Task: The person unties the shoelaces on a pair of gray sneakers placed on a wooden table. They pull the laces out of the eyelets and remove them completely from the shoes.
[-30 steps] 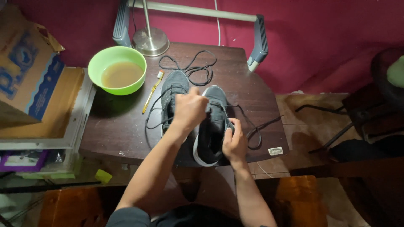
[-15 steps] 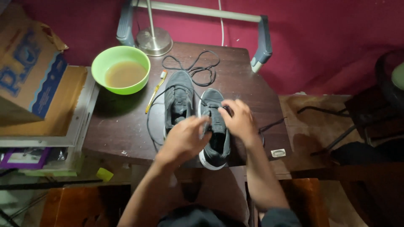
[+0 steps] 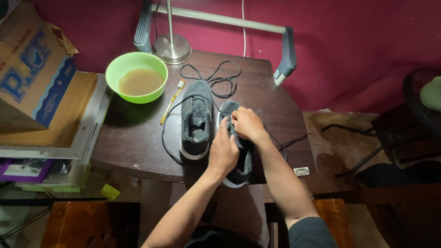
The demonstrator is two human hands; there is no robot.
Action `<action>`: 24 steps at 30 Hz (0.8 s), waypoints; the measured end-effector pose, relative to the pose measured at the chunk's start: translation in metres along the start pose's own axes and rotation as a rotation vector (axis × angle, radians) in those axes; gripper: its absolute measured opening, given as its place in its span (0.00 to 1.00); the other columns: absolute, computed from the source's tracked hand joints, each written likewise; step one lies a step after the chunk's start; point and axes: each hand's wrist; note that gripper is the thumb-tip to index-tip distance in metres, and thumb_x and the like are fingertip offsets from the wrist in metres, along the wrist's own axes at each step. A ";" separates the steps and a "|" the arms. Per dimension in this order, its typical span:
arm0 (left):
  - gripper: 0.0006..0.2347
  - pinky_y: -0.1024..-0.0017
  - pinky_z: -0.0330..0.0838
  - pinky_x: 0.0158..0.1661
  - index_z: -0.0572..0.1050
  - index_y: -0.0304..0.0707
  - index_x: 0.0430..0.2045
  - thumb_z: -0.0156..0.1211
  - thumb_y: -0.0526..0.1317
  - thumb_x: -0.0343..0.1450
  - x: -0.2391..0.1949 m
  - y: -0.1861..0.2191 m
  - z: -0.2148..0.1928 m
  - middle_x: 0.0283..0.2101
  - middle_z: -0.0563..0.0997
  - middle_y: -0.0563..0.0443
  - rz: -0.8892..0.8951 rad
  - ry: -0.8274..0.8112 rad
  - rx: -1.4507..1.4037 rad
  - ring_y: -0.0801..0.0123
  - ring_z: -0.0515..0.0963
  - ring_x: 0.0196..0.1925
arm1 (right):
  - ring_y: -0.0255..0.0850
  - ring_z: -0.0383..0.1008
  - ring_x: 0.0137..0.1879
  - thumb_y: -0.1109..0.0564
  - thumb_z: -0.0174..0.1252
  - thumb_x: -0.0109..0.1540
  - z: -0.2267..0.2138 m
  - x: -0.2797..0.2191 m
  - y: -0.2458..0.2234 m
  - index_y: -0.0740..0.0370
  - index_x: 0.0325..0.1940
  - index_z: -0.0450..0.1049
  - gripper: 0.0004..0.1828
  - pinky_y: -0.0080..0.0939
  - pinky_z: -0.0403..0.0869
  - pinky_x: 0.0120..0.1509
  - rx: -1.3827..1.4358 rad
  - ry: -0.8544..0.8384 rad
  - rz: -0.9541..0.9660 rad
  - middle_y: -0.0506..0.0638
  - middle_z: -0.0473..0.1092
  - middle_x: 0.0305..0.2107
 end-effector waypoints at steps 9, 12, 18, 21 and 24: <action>0.30 0.43 0.59 0.65 0.61 0.35 0.65 0.42 0.23 0.63 -0.005 0.004 0.011 0.66 0.67 0.25 -0.120 0.112 -0.220 0.33 0.67 0.67 | 0.62 0.76 0.48 0.56 0.55 0.64 -0.036 -0.044 -0.029 0.59 0.38 0.73 0.05 0.60 0.71 0.55 0.164 0.010 -0.295 0.61 0.76 0.32; 0.22 0.43 0.70 0.58 0.59 0.47 0.58 0.45 0.30 0.68 -0.008 -0.004 0.022 0.64 0.65 0.38 -0.236 0.121 -0.221 0.37 0.74 0.61 | 0.61 0.76 0.48 0.57 0.54 0.64 -0.036 -0.066 -0.039 0.57 0.43 0.74 0.06 0.59 0.72 0.53 0.282 0.033 -0.318 0.61 0.76 0.35; 0.22 0.38 0.75 0.50 0.57 0.47 0.50 0.53 0.26 0.66 -0.005 -0.014 0.029 0.61 0.59 0.42 -0.267 0.135 -0.223 0.31 0.76 0.54 | 0.60 0.72 0.42 0.62 0.50 0.62 -0.062 -0.146 -0.059 0.60 0.66 0.67 0.26 0.58 0.73 0.51 0.511 0.169 -0.314 0.63 0.71 0.33; 0.18 0.42 0.71 0.44 0.56 0.42 0.43 0.46 0.25 0.61 -0.005 -0.006 0.023 0.52 0.61 0.41 -0.234 0.148 -0.218 0.33 0.74 0.45 | 0.44 0.64 0.32 0.64 0.50 0.65 -0.080 -0.197 -0.061 0.55 0.71 0.61 0.29 0.44 0.69 0.43 0.576 0.258 -0.367 0.49 0.61 0.24; 0.17 0.46 0.67 0.42 0.57 0.40 0.40 0.41 0.28 0.58 -0.004 -0.001 0.017 0.47 0.63 0.41 -0.256 0.140 -0.210 0.37 0.72 0.39 | 0.41 0.66 0.47 0.69 0.54 0.64 -0.080 -0.258 -0.066 0.62 0.65 0.65 0.24 0.39 0.67 0.56 0.805 0.430 -0.360 0.53 0.64 0.41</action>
Point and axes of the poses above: each hand's wrist, its own x-axis towards the middle knuckle, its own z-axis out of the palm, y = z × x
